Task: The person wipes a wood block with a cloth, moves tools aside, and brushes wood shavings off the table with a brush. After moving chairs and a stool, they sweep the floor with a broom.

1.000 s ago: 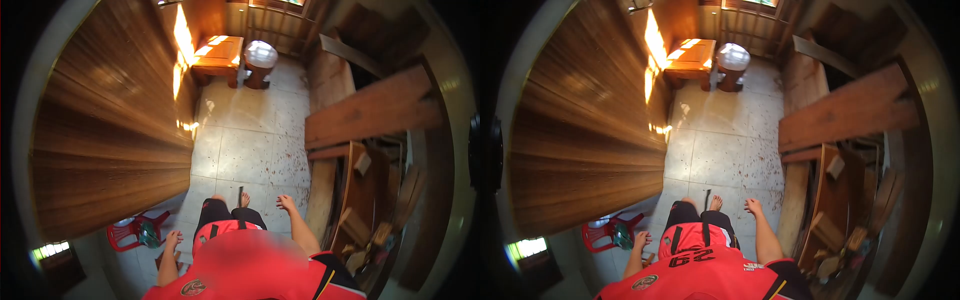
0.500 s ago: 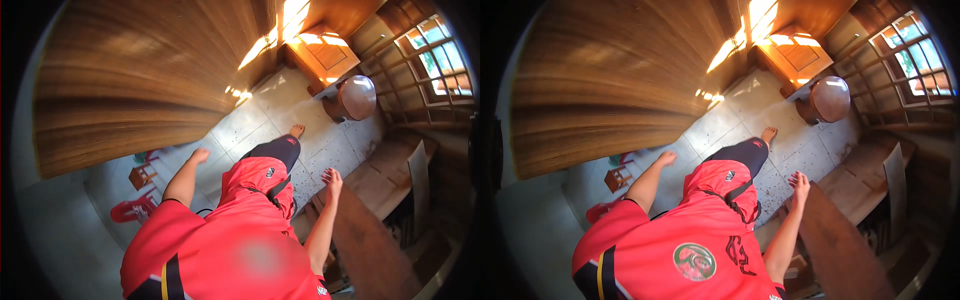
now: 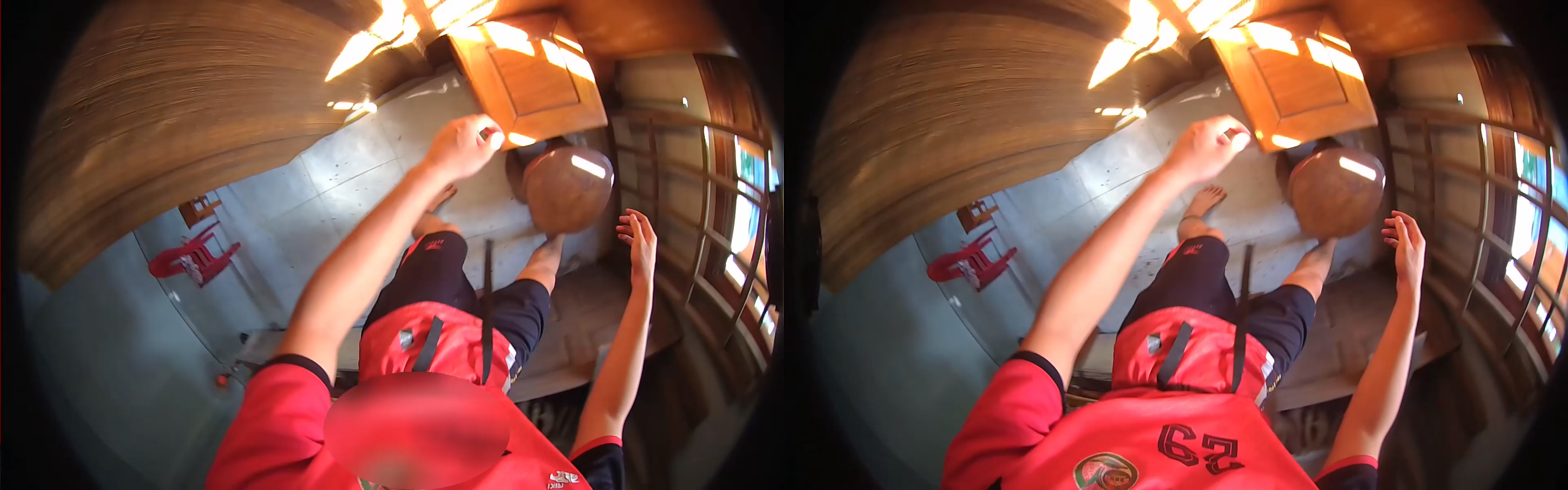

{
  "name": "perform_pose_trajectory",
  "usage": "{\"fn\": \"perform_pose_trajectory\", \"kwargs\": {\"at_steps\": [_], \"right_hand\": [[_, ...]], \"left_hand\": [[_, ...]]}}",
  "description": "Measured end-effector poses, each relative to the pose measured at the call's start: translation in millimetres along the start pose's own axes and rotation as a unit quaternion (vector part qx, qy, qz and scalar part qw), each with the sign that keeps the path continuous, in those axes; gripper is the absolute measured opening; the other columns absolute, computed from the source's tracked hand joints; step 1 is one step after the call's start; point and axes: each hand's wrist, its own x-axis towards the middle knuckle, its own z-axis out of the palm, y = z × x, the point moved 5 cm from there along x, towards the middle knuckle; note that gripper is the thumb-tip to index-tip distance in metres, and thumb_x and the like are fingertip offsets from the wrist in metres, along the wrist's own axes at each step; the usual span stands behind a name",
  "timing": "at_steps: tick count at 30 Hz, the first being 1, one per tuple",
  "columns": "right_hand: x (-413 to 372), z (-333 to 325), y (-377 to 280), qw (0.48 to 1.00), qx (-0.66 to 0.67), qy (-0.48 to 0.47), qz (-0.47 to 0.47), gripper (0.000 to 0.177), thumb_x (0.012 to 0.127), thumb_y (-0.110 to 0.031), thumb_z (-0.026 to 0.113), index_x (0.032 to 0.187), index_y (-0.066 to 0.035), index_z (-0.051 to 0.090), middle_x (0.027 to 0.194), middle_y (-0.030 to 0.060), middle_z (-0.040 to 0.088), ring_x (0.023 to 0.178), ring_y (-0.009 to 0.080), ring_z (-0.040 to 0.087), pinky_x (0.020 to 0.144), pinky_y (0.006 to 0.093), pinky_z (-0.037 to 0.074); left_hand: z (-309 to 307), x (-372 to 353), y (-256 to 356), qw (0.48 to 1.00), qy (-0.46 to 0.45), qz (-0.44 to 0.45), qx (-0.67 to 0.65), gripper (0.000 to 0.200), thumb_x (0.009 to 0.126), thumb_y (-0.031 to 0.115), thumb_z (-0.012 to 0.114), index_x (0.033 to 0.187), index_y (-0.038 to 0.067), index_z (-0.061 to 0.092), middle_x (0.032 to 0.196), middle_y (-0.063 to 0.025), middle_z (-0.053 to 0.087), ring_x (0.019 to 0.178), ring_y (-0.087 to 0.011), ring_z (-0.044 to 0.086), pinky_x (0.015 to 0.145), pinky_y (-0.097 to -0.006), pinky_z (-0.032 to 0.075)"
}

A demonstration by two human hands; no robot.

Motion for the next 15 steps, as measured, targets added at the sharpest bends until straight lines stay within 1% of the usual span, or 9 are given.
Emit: {"fn": "perform_pose_trajectory", "kwargs": {"at_steps": [1, 3, 5, 6, 7, 9, 11, 13, 15], "right_hand": [[39, -23, -6, 0.999, -0.029, -0.019, -0.023, 0.031, 0.103, -0.026, 0.053, 0.121, -0.003, 0.063, 0.104, 0.0065, 0.068, 0.086, 0.0127, 0.065, 0.076, 0.027, 0.05], [127, -65, -33, 0.995, -0.066, -0.039, -0.068, 0.032, 0.102, -0.028, 0.054, 0.123, -0.005, 0.063, 0.107, 0.0057, 0.067, 0.09, 0.0133, 0.064, 0.077, 0.028, 0.05], [221, -105, -61, 0.99, -0.066, -0.016, -0.123, 0.032, 0.102, -0.03, 0.054, 0.123, -0.007, 0.063, 0.11, 0.0053, 0.066, 0.097, 0.0146, 0.064, 0.081, 0.0291, 0.05], [273, -125, -72, 0.983, -0.073, -0.029, -0.167, 0.033, 0.102, -0.03, 0.054, 0.124, -0.007, 0.063, 0.112, 0.0054, 0.066, 0.1, 0.0148, 0.063, 0.083, 0.0292, 0.05], [322, -146, -76, 0.975, -0.08, -0.04, -0.203, 0.034, 0.102, -0.03, 0.053, 0.125, -0.008, 0.063, 0.113, 0.0056, 0.066, 0.104, 0.015, 0.062, 0.086, 0.0292, 0.049], [417, -174, -84, 0.965, -0.005, -0.091, -0.245, 0.037, 0.102, -0.028, 0.051, 0.132, -0.006, 0.059, 0.122, 0.0075, 0.064, 0.112, 0.0184, 0.061, 0.095, 0.0333, 0.049], [492, -173, -119, 0.965, 0.048, -0.057, -0.25, 0.041, 0.103, -0.023, 0.048, 0.137, -0.002, 0.052, 0.13, 0.0108, 0.06, 0.118, 0.0223, 0.059, 0.105, 0.0385, 0.047], [538, -166, -148, 0.954, 0.183, -0.027, -0.234, 0.04, 0.102, -0.017, 0.046, 0.137, 0.003, 0.049, 0.135, 0.0137, 0.056, 0.121, 0.0265, 0.058, 0.11, 0.0444, 0.045], [593, -169, -157, 0.95, 0.218, 0.004, -0.224, 0.039, 0.102, -0.015, 0.047, 0.135, 0.003, 0.048, 0.134, 0.0145, 0.056, 0.122, 0.0281, 0.057, 0.11, 0.0461, 0.046]], "left_hand": [[33, 16, -15, 0.994, 0.041, 0.032, -0.099, 0.027, 0.089, 0.029, 0.068, 0.105, 0.008, 0.07, 0.099, -0.0139, 0.072, 0.091, -0.0241, 0.069, 0.081, -0.036, 0.053], [95, 53, -24, 0.99, 0.087, 0.014, -0.107, 0.032, 0.087, 0.03, 0.071, 0.109, 0.007, 0.068, 0.112, -0.0145, 0.069, 0.101, -0.0275, 0.067, 0.085, -0.0375, 0.053], [152, 104, -38, 0.983, 0.174, 0.049, 0.005, 0.043, 0.088, 0.036, 0.071, 0.118, 0.007, 0.063, 0.128, -0.0172, 0.06, 0.117, -0.0324, 0.058, 0.097, -0.0413, 0.048], [173, 126, -35, 0.98, 0.195, -0.011, 0.019, 0.054, 0.087, 0.041, 0.07, 0.128, 0.008, 0.057, 0.142, -0.0211, 0.048, 0.133, -0.0373, 0.044, 0.108, -0.0481, 0.039], [194, 152, -34, 0.98, 0.191, -0.062, 0.005, 0.063, 0.087, 0.045, 0.069, 0.135, 0.008, 0.05, 0.151, -0.0241, 0.035, 0.141, -0.0397, 0.032, 0.115, -0.0517, 0.028], [237, 208, -34, 0.952, 0.288, -0.047, 0.093, 0.068, 0.088, 0.047, 0.067, 0.137, 0.005, 0.046, 0.154, -0.0254, 0.03, 0.144, -0.0399, 0.026, 0.119, -0.0534, 0.019], [264, 257, -32, 0.934, 0.341, -0.028, 0.103, 0.07, 0.088, 0.049, 0.066, 0.137, 0.002, 0.044, 0.155, -0.0256, 0.027, 0.145, -0.0402, 0.022, 0.12, -0.0551, 0.013], [288, 291, -32, 0.909, 0.398, -0.04, 0.119, 0.072, 0.089, 0.05, 0.064, 0.137, 0.002, 0.041, 0.155, -0.0245, 0.025, 0.146, -0.0401, 0.019, 0.119, -0.0582, 0.01], [301, 308, -32, 0.879, 0.447, -0.066, 0.15, 0.075, 0.089, 0.051, 0.063, 0.138, 0.001, 0.039, 0.156, -0.0244, 0.025, 0.147, -0.0399, 0.018, 0.12, -0.0585, 0.008]]}}
